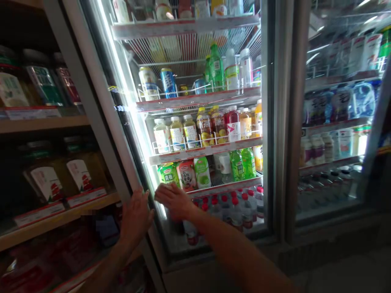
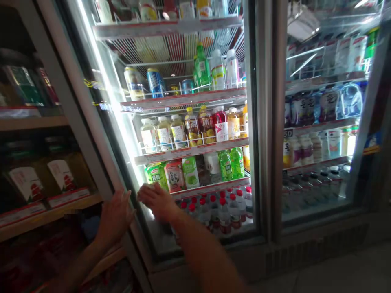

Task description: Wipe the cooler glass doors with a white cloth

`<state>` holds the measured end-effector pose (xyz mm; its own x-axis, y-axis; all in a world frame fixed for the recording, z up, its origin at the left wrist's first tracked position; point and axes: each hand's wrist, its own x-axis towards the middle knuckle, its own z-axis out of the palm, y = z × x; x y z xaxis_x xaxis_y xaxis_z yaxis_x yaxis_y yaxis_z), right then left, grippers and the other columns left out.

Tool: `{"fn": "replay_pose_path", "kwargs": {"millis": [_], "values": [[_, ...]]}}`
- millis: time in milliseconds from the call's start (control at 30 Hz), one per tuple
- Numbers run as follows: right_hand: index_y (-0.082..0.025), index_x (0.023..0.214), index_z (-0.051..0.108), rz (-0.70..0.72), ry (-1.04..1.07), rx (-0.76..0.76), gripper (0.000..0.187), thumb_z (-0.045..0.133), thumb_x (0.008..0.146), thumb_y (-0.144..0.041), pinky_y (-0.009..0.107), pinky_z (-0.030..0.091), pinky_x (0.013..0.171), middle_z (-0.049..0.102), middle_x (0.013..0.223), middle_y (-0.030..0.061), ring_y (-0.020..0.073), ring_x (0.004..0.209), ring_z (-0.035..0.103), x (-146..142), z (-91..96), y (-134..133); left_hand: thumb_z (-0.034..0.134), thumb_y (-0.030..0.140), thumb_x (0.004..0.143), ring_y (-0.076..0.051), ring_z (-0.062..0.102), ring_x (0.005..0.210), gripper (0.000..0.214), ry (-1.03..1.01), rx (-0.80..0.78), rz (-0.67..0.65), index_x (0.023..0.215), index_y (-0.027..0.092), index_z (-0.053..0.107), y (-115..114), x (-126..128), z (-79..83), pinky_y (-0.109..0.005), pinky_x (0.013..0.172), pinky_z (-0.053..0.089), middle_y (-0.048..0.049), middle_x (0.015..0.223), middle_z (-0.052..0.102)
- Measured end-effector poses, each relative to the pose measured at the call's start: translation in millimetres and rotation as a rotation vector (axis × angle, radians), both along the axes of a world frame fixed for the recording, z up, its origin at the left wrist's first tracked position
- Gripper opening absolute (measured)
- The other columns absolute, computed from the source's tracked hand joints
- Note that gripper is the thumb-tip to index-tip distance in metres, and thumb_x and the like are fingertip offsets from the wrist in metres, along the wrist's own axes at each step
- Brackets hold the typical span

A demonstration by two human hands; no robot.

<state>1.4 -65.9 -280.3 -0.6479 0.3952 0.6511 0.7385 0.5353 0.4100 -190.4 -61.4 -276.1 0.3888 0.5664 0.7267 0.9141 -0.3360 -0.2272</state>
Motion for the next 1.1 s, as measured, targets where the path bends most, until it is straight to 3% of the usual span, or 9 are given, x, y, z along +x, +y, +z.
{"fn": "replay_pose_path", "kwargs": {"millis": [100,267,333,500,567,800,867,1000,1100], "values": [[-0.019,0.133,0.043,0.007,-0.074,-0.034,0.046,0.041,0.087,-0.019,0.045,0.011,0.115,0.038,0.145,0.0029,0.0184,0.140,0.015,36.9,-18.0,-12.7,0.041,0.026,0.081,-0.032,0.032,0.132,0.050,-0.010,0.003,-0.017,0.128,0.009,0.045,2.7,6.8,2.2,-0.054,0.103,0.030,-0.0192,0.142,0.036],[-0.026,0.134,0.043,-0.279,0.330,0.147,0.049,0.047,0.085,-0.024,0.053,0.004,0.112,0.027,0.150,0.0054,0.0245,0.141,0.009,107.3,50.2,-20.1,0.039,0.026,0.082,-0.032,0.030,0.134,0.050,-0.036,0.026,-0.111,0.130,0.010,0.044,7.9,39.7,2.6,-0.055,0.104,0.028,-0.0179,0.144,0.034],[-0.027,0.134,0.044,-0.387,0.456,0.242,0.048,0.045,0.086,-0.026,0.054,0.008,0.111,0.026,0.150,0.0071,0.0260,0.141,0.011,132.0,60.8,-27.9,0.039,0.025,0.083,-0.032,0.029,0.134,0.050,-0.039,0.044,-0.156,0.131,0.011,0.044,7.0,57.5,4.1,-0.054,0.105,0.028,-0.0172,0.144,0.034],[-0.025,0.132,0.047,-0.492,0.412,0.264,0.047,0.045,0.085,-0.024,0.053,0.017,0.111,0.032,0.147,0.0099,0.0270,0.140,0.016,189.7,-11.5,-67.1,0.043,0.021,0.081,-0.030,0.028,0.135,0.050,-0.023,0.109,-0.224,0.130,0.012,0.046,1.8,92.6,11.6,-0.051,0.107,0.025,-0.0159,0.144,0.035],[-0.025,0.132,0.047,-0.531,0.383,0.245,0.047,0.045,0.085,-0.024,0.052,0.019,0.110,0.033,0.146,0.0098,0.0268,0.139,0.018,212.3,-26.5,-77.0,0.044,0.020,0.080,-0.030,0.026,0.136,0.050,-0.016,0.121,-0.234,0.129,0.012,0.047,1.3,99.9,14.3,-0.051,0.108,0.025,-0.0157,0.145,0.034],[-0.020,0.133,0.045,-0.746,0.678,0.424,0.046,0.039,0.088,-0.024,0.052,0.029,0.104,0.025,0.149,0.0142,0.0301,0.137,0.020,277.1,53.9,-69.8,0.040,0.019,0.081,-0.030,0.016,0.139,0.052,-0.008,0.171,-0.235,0.132,0.011,0.044,7.6,105.3,12.1,-0.054,0.109,0.020,-0.0160,0.146,0.031],[-0.019,0.135,0.041,-0.740,0.708,0.452,0.048,0.037,0.088,-0.023,0.053,0.033,0.101,0.023,0.148,0.0155,0.0307,0.137,0.021,283.9,35.2,-73.0,0.040,0.019,0.081,-0.030,0.015,0.140,0.052,-0.017,0.173,-0.243,0.132,0.011,0.044,9.5,105.4,9.7,-0.054,0.109,0.019,-0.0162,0.146,0.030],[-0.019,0.139,0.034,-0.690,0.653,0.434,0.051,0.038,0.088,-0.022,0.054,0.034,0.102,0.019,0.149,0.0154,0.0311,0.136,0.019,287.2,-31.4,-84.0,0.043,0.022,0.080,-0.031,0.018,0.139,0.053,-0.041,0.137,-0.255,0.131,0.011,0.045,9.7,105.9,7.8,-0.054,0.108,0.020,-0.0166,0.146,0.032],[-0.015,0.135,0.040,-0.671,0.698,0.431,0.049,0.040,0.087,-0.024,0.054,0.032,0.103,0.022,0.147,0.0168,0.0316,0.136,0.020,295.3,-14.9,-78.8,0.042,0.024,0.081,-0.031,0.026,0.136,0.051,-0.035,0.138,-0.257,0.130,0.012,0.046,9.3,103.7,14.5,-0.053,0.109,0.020,-0.0161,0.144,0.036]]}}
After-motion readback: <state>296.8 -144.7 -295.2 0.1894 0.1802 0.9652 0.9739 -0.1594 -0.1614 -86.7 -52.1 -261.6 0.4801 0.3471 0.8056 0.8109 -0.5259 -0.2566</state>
